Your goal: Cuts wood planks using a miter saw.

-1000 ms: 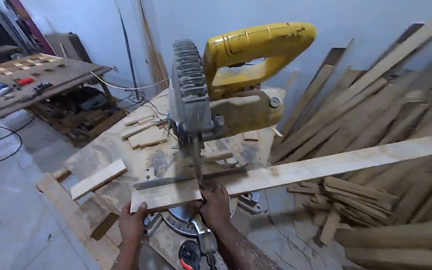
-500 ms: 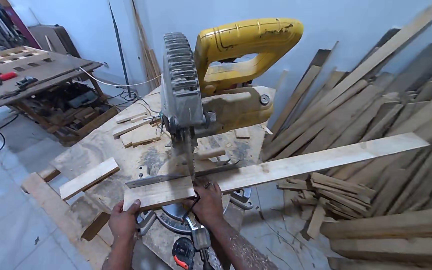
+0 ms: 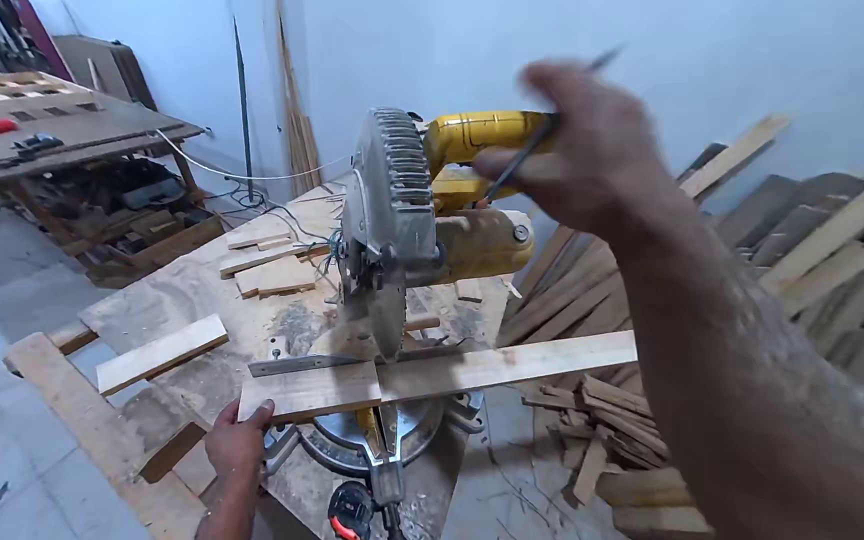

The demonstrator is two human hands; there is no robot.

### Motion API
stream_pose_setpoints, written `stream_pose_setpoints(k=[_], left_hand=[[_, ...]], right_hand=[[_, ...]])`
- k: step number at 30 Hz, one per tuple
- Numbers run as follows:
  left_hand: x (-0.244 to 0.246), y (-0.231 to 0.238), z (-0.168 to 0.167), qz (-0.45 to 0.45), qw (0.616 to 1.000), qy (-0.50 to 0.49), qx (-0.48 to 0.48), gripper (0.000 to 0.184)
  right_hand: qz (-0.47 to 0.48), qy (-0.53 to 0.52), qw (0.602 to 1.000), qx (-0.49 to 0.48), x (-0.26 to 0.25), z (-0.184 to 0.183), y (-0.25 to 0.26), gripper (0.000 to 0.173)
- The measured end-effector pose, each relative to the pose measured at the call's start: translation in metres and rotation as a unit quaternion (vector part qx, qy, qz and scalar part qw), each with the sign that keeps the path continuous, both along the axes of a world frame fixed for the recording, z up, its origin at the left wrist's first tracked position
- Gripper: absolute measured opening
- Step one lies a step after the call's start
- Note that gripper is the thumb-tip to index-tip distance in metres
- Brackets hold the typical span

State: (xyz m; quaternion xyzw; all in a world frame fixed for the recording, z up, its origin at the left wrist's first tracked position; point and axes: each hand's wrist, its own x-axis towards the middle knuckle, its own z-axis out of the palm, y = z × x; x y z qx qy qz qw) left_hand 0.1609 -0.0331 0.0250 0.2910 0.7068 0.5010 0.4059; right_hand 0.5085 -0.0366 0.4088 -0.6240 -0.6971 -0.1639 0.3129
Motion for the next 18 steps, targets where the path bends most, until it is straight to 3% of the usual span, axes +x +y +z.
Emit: stream_pose_setpoints(k=[2, 4, 12, 18], left_hand=[[0.000, -0.002, 0.005, -0.009, 1.000, 0.021, -0.009, 0.042], [0.000, -0.003, 0.005, -0.022, 0.999, 0.045, -0.007, 0.044], [0.001, -0.005, 0.002, -0.039, 0.995, 0.097, -0.001, 0.043], [-0.003, -0.002, 0.006, -0.042, 0.995, 0.089, -0.026, 0.042]], right_hand=[[0.018, -0.074, 0.995, -0.065, -0.004, 0.010, 0.025, 0.063], [0.033, -0.081, 0.994, -0.070, -0.004, 0.008, 0.025, 0.060], [0.062, -0.056, 0.990, 0.113, -0.006, -0.047, 0.003, 0.065], [-0.025, -0.139, 0.990, -0.030, -0.024, -0.015, -0.007, 0.049]])
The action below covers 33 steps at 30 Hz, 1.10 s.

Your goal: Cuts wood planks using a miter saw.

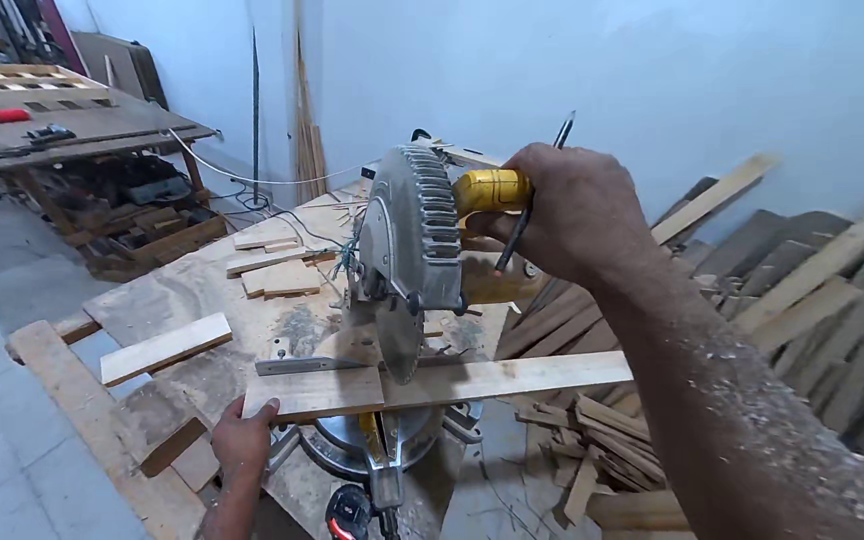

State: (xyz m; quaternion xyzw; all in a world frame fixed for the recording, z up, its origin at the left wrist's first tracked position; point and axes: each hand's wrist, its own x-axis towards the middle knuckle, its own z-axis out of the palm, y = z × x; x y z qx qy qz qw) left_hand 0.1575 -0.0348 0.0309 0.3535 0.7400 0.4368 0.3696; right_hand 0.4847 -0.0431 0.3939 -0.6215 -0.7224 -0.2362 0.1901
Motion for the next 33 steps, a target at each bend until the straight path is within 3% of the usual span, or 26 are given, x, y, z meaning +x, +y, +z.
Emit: stream_pose_setpoints(k=[6, 12, 16, 18, 24, 33], left_hand=[[-0.014, 0.002, 0.004, 0.023, 0.999, -0.008, -0.027, 0.044], [-0.017, 0.000, 0.001, 0.038, 0.999, -0.024, -0.010, 0.045], [-0.016, 0.000, 0.000, 0.030, 0.999, -0.022, -0.009, 0.048], [-0.016, -0.001, -0.001, 0.029, 0.999, -0.014, -0.008, 0.048], [-0.015, -0.002, 0.001, 0.017, 1.000, 0.007, -0.013, 0.045], [-0.013, 0.002, -0.006, 0.025, 1.000, -0.007, -0.012, 0.044]], right_hand=[[-0.026, -0.060, 0.981, -0.183, -0.007, -0.017, -0.058, 0.039], [0.002, -0.050, 0.948, -0.314, 0.003, -0.079, -0.094, 0.059], [0.075, -0.084, 0.980, -0.162, 0.012, -0.117, -0.105, 0.040], [0.080, -0.095, 0.983, -0.136, 0.012, -0.121, -0.107, 0.037], [0.060, -0.081, 0.974, -0.203, 0.006, -0.108, -0.111, 0.038], [0.069, -0.076, 0.974, -0.200, 0.007, -0.110, -0.114, 0.037]])
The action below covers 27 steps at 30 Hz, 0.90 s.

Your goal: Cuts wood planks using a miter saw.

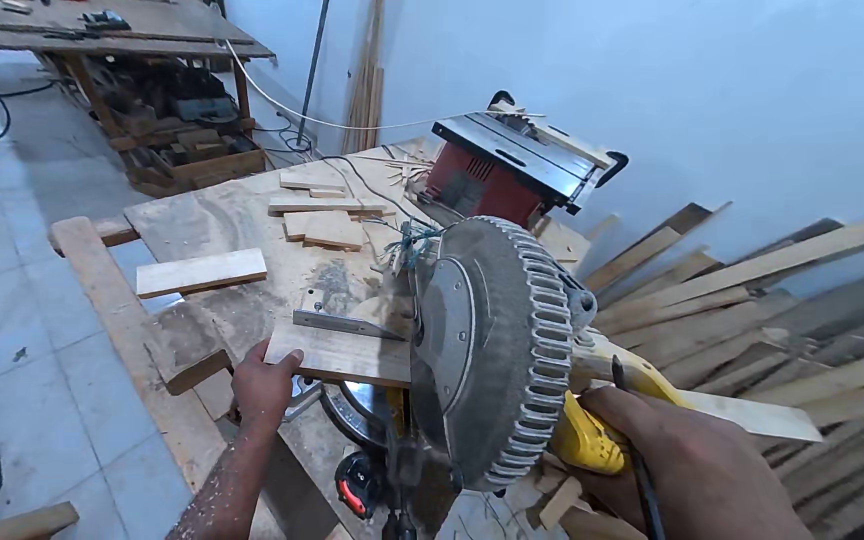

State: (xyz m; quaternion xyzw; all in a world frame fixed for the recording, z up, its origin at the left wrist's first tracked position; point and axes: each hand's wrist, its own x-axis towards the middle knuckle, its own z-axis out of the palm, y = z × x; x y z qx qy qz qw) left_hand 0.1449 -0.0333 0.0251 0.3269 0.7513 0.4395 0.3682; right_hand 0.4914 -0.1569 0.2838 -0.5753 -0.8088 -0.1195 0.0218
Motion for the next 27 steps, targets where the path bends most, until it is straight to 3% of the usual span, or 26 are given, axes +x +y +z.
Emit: stream_pose_setpoints(k=[12, 18, 27], left_hand=[[0.000, 0.002, 0.000, 0.025, 0.999, -0.045, -0.002, 0.042], [0.001, 0.001, 0.001, 0.020, 1.000, -0.018, -0.008, 0.042], [0.001, -0.002, 0.000, -0.011, 1.000, 0.024, 0.015, 0.038]], right_hand=[[0.008, 0.004, 1.000, 0.000, -0.003, -0.013, -0.009, 0.041], [0.001, 0.001, 1.000, 0.002, -0.002, -0.028, -0.014, 0.045], [-0.003, 0.001, 1.000, -0.018, -0.004, -0.022, -0.011, 0.043]])
